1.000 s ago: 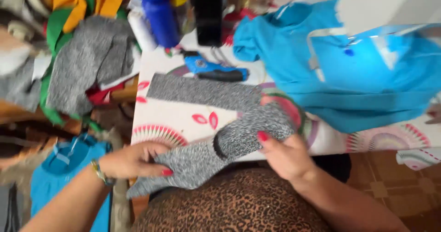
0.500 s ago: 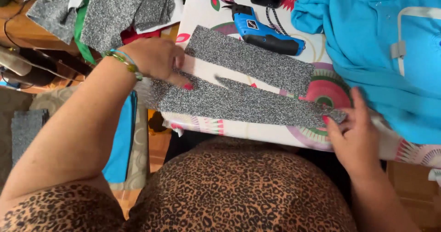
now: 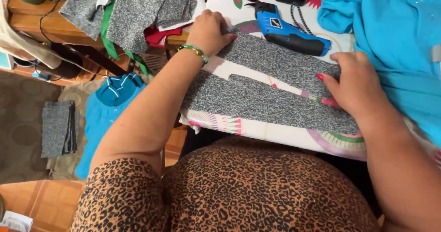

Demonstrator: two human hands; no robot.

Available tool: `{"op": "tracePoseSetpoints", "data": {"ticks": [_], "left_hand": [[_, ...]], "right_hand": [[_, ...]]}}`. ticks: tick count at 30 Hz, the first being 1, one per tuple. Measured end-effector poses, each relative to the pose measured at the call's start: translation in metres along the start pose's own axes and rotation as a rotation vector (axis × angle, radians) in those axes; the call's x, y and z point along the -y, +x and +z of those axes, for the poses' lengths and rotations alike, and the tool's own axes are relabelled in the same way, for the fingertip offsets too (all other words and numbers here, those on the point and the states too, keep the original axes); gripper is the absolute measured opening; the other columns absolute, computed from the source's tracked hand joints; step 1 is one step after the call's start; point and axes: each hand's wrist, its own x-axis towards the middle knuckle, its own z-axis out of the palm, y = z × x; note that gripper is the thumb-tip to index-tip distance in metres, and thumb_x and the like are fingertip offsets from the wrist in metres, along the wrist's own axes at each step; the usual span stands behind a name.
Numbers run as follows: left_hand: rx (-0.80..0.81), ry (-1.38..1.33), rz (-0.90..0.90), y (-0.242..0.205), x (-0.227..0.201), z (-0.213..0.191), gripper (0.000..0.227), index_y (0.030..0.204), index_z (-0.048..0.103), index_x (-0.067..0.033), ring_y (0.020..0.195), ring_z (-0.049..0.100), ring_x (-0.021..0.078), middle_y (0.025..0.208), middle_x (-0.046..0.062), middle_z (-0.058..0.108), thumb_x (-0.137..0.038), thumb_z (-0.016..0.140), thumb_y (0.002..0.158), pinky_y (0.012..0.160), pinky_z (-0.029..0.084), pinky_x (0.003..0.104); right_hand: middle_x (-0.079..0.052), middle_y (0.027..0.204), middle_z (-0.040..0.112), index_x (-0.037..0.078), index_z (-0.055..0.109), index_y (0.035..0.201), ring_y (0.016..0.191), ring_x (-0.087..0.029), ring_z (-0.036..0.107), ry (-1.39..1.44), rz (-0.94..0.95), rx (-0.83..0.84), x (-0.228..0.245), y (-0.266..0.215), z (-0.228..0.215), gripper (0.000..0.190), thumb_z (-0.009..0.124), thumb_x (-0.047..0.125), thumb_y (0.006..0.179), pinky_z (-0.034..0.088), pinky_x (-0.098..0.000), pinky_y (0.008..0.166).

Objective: The person cuts a piece of grey speckled fabric using scissors and then uses a blue electric fabric cutter to trim the edges. They fold the fabric and continue cutting it into smaller rectangular pieces on a patterned table.

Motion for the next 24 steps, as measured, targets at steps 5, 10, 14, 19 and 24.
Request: {"op": "tracePoseSetpoints", "data": {"ticks": [5,10,14,19,24], "left_hand": [[0.023,-0.187,0.049,-0.011,-0.011,-0.02,0.038,0.092,0.054,-0.0175,0.076,0.066,0.0289,0.085,0.005,0.067,-0.025,0.088,0.078,0.065,0.05,0.045],[0.042,-0.201,0.046,-0.025,-0.024,-0.038,0.055,0.124,0.051,-0.0151,0.095,0.069,0.0336,0.117,0.015,0.064,-0.018,0.087,0.082,0.078,0.055,0.049],[-0.015,-0.098,0.199,-0.079,-0.053,-0.076,0.023,0.104,0.066,-0.0118,0.099,0.067,0.0257,0.108,0.01,0.069,-0.02,0.08,0.087,0.095,0.058,0.044],[-0.013,-0.308,0.631,-0.16,-0.065,-0.074,0.031,0.07,0.056,-0.0084,0.065,0.057,0.0209,0.069,0.003,0.057,-0.006,0.062,0.101,0.066,0.052,0.036],[-0.077,-0.107,0.598,-0.193,-0.068,-0.052,0.03,0.13,0.068,-0.0072,0.125,0.058,0.0338,0.136,0.011,0.063,-0.02,0.064,0.104,0.106,0.049,0.049]], "right_hand": [[-0.026,0.116,0.068,0.004,0.067,0.142,0.102,-0.042,0.064,0.139,0.049,0.018,-0.013,0.008,0.011,0.055,0.081,0.018,0.09,0.049,-0.0504,0.089],[-0.024,0.12,0.069,0.002,0.07,0.138,0.105,-0.043,0.063,0.077,0.021,-0.051,0.002,-0.001,0.005,0.049,0.081,0.014,0.092,0.049,-0.0507,0.091],[-0.027,0.136,0.057,-0.005,0.071,0.133,0.124,-0.044,0.06,0.003,-0.232,-0.209,0.026,-0.026,-0.009,0.046,0.08,0.006,0.09,0.047,-0.0507,0.113],[-0.018,0.124,0.073,0.002,0.075,0.111,0.114,-0.032,0.07,0.285,-0.389,-0.065,0.068,-0.066,-0.013,0.021,0.072,0.009,0.092,0.054,-0.0447,0.105],[-0.009,0.145,0.063,0.009,0.067,0.134,0.142,-0.031,0.053,0.247,-0.397,0.156,0.044,-0.087,-0.002,0.039,0.057,0.018,0.097,0.036,-0.0482,0.125]]}}
